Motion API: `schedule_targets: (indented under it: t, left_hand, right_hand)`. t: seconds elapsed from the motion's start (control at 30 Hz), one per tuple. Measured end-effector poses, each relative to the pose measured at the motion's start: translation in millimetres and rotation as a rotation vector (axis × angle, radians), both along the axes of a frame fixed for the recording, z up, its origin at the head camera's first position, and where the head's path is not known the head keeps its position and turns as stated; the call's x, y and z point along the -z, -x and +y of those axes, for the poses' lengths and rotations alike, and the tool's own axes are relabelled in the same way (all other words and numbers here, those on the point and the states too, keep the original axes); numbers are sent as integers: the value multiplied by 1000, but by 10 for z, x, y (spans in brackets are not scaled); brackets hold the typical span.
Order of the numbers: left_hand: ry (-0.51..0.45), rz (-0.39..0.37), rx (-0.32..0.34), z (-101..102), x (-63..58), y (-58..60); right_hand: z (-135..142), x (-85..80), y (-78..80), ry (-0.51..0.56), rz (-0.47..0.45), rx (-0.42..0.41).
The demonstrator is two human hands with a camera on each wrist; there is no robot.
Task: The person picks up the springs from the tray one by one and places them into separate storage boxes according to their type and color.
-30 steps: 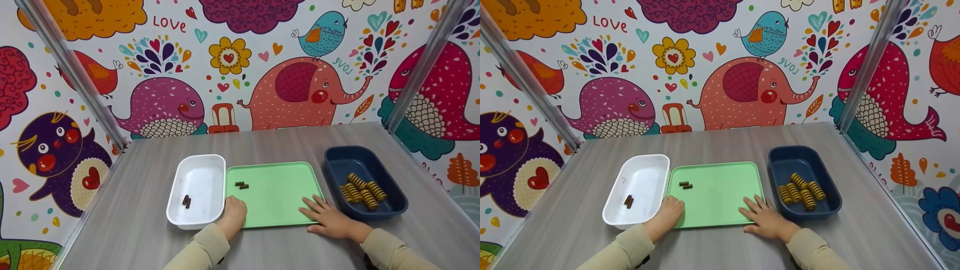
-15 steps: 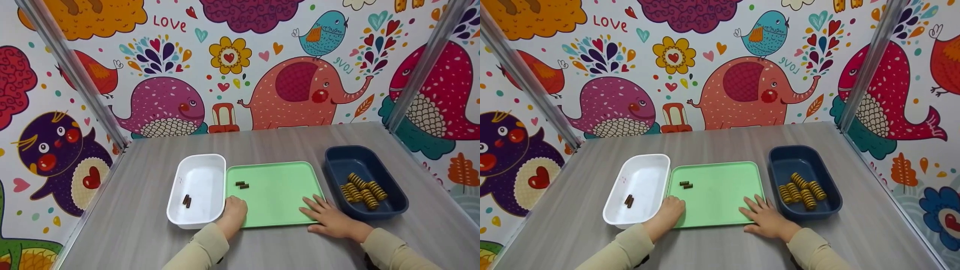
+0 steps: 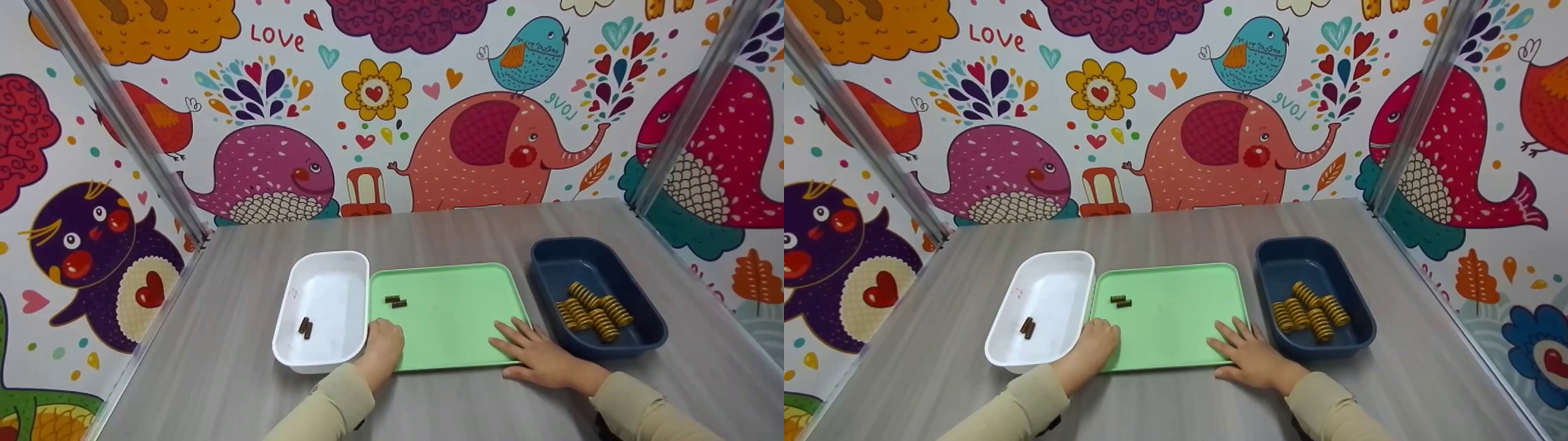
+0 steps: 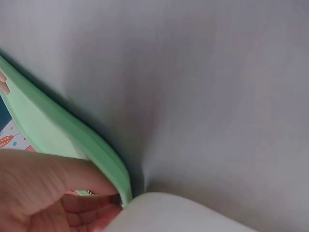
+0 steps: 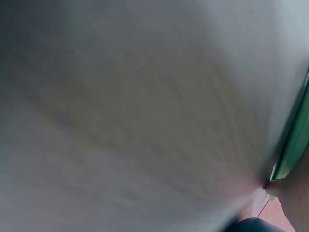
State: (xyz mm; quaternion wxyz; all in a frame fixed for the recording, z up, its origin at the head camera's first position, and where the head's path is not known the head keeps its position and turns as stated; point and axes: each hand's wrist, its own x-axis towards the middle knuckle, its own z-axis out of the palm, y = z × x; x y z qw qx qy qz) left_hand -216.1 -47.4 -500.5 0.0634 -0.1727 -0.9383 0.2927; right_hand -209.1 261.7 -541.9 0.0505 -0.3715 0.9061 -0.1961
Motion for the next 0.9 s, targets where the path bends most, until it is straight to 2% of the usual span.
schedule_targets:
  t: [0.17, 0.33, 0.4, 0.5, 0.6, 0.7, 0.8, 0.9]
  left_hand:
    - [-24, 17, 28, -16, 9, 9]
    - [-64, 110, 127, -56, 20, 29]
    - [-89, 114, 159, -71, 7, 49]
    - [-201, 58, 197, -89, -38, 88]
    - [-385, -46, 233, -113, -101, 125]
    - [-534, -97, 293, -146, -154, 163]
    - [-616, -35, 383, -181, -185, 212]
    - [-744, 31, 455, -218, -212, 265]
  right_hand:
    - [-3, -11, -4, -1, 0, -2]
    - [-6, -19, -9, 10, 9, -9]
    - [-7, -21, -12, 14, 13, -8]
    - [-8, -25, -13, 21, 9, -9]
    - [-10, -24, -10, 15, 3, -7]
    - [-10, -22, -8, 12, -3, -5]
    - [-14, -29, -12, 10, 1, -2]
    - [-17, -35, -13, 9, 12, -7]
